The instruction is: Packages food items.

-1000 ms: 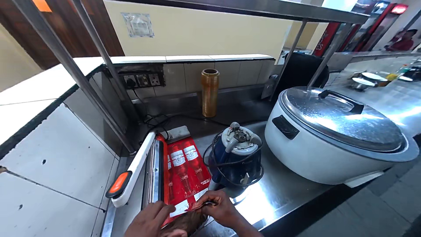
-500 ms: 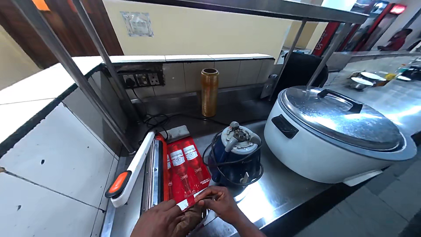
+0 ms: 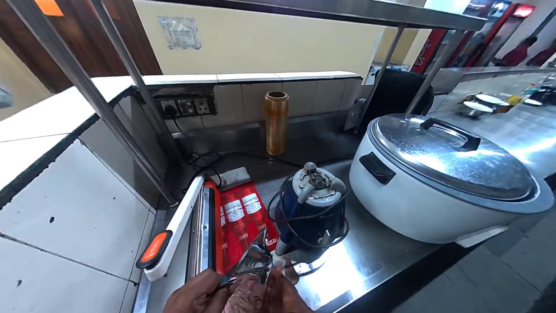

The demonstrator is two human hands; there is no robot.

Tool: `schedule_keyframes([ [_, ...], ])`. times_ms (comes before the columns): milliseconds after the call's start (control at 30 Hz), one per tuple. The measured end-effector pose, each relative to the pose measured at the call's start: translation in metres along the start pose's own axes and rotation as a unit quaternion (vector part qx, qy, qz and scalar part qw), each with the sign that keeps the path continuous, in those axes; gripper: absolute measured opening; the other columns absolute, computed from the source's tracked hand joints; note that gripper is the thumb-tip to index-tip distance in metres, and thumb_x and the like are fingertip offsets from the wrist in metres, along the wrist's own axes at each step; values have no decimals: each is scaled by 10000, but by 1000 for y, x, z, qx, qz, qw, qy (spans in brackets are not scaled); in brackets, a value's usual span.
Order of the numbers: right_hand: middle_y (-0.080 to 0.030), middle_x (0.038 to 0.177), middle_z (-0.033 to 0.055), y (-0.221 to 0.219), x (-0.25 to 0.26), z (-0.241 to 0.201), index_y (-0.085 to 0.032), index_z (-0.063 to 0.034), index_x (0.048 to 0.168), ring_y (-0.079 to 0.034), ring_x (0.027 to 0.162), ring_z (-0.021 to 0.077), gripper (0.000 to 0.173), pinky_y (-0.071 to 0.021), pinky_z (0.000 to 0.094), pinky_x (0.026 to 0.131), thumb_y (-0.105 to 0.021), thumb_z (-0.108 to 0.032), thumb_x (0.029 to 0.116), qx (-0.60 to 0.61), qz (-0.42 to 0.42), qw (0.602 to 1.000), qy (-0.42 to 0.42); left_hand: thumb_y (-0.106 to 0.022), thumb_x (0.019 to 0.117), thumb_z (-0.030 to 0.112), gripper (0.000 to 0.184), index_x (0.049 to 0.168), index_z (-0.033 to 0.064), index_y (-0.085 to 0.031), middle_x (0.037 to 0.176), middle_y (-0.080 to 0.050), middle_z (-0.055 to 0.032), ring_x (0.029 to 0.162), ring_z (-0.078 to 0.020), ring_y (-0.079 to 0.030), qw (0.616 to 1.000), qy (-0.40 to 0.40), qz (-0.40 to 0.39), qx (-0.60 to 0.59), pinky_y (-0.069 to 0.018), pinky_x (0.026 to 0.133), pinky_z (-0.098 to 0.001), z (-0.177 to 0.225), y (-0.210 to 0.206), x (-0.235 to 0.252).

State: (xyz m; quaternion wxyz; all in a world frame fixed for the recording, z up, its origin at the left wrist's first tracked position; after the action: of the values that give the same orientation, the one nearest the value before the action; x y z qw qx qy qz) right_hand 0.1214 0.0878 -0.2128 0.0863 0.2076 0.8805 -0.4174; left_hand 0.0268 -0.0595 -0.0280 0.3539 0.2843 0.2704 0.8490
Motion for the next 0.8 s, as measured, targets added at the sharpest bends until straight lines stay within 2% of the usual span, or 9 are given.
schedule_keyframes([
  [67, -725, 965, -22, -1, 2, 12, -563, -127, 1128, -698, 919, 112, 483, -570, 326, 852, -271, -508, 1079, 70, -89, 993, -33, -670, 960, 155, 290, 810, -94, -671, 740, -626, -154, 648, -130, -569, 999, 20, 22, -18, -482, 610, -266, 0, -4, 1],
  [133, -751, 1101, 16, -3, 5, 16, -664, -171, 1165, -709, 1047, 163, 638, -570, 384, 918, -575, -732, 876, 136, -173, 974, -55, -676, 956, 171, 304, 800, -89, -667, 743, -622, -107, 662, -62, -550, 996, 61, 52, -46, -471, 627, -223, -7, -7, 0],
  [167, -755, 1112, 16, -4, 7, 15, -699, -192, 1169, -711, 1060, 168, 652, -573, 396, 934, -660, -733, 807, 149, -198, 967, -61, -673, 954, 167, 291, 806, -84, -667, 750, -621, -69, 677, -18, -549, 991, 90, 71, -67, -476, 648, -195, -13, -8, -2],
  [267, -724, 805, -64, -1, 11, 3, -645, -221, 980, -682, 695, 43, 185, -575, 249, 647, -581, -394, 993, 84, -107, 989, -53, -645, 973, 169, 270, 856, -74, -651, 746, -618, 1, 681, 29, -561, 969, 200, 111, -92, -502, 688, -198, -42, -9, -13],
  [333, -665, 700, -79, 0, 19, -8, -601, -199, 972, -593, 542, 11, 94, -514, 192, 528, -514, -217, 1003, 21, -52, 997, -56, -642, 977, 197, 288, 876, -72, -663, 730, -624, -10, 657, -6, -566, 956, 262, 115, -73, -509, 677, -249, -65, -11, -19],
  [467, -643, 791, -60, -7, 47, -24, -553, -159, 1068, -599, 624, 10, 67, -517, 182, 574, -495, -186, 1049, -60, -21, 995, -79, -633, 978, 199, 269, 854, -39, -616, 676, -567, 2, 592, -60, -541, 926, 334, 136, -110, -510, 619, -301, -104, -19, -24],
  [567, -636, 823, -67, -8, 70, -30, -607, -151, 1032, -575, 633, -26, 183, -475, 144, 543, -478, -275, 1071, -123, 22, 990, -62, -638, 1001, 209, 273, 964, -61, -623, 732, -591, -39, 618, -94, -560, 900, 383, 154, -141, -518, 630, -322, -127, -25, -17],
  [667, -638, 1054, 35, -13, 86, -39, -585, -8, 1222, -577, 900, 27, 267, -477, 199, 808, -459, -203, 1091, -113, 54, 992, 7, -660, 996, 211, 363, 1164, -108, -620, 943, -662, -190, 784, -217, -627, 881, 426, 158, -132, -538, 768, -437, -144, -28, -6],
  [800, -602, 1037, 58, -16, 110, -35, -524, 16, 1222, -582, 917, 58, 192, -494, 204, 854, -473, -79, 1063, -8, 78, 992, 94, -632, 1015, 231, 400, 1242, -96, -591, 1027, -656, -220, 847, -244, -620, 874, 438, 167, -129, -520, 792, -460, -151, -32, 5],
])
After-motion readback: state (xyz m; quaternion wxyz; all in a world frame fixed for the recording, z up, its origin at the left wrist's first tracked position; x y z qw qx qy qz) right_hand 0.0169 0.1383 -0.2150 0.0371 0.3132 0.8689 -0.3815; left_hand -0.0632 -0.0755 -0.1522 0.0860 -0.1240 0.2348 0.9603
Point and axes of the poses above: each hand's wrist, its own x-axis towards the middle knuckle, its own y-axis out of the back of the hand, z = x × y, the point moved 4 cm from there along x, towards the middle knuckle
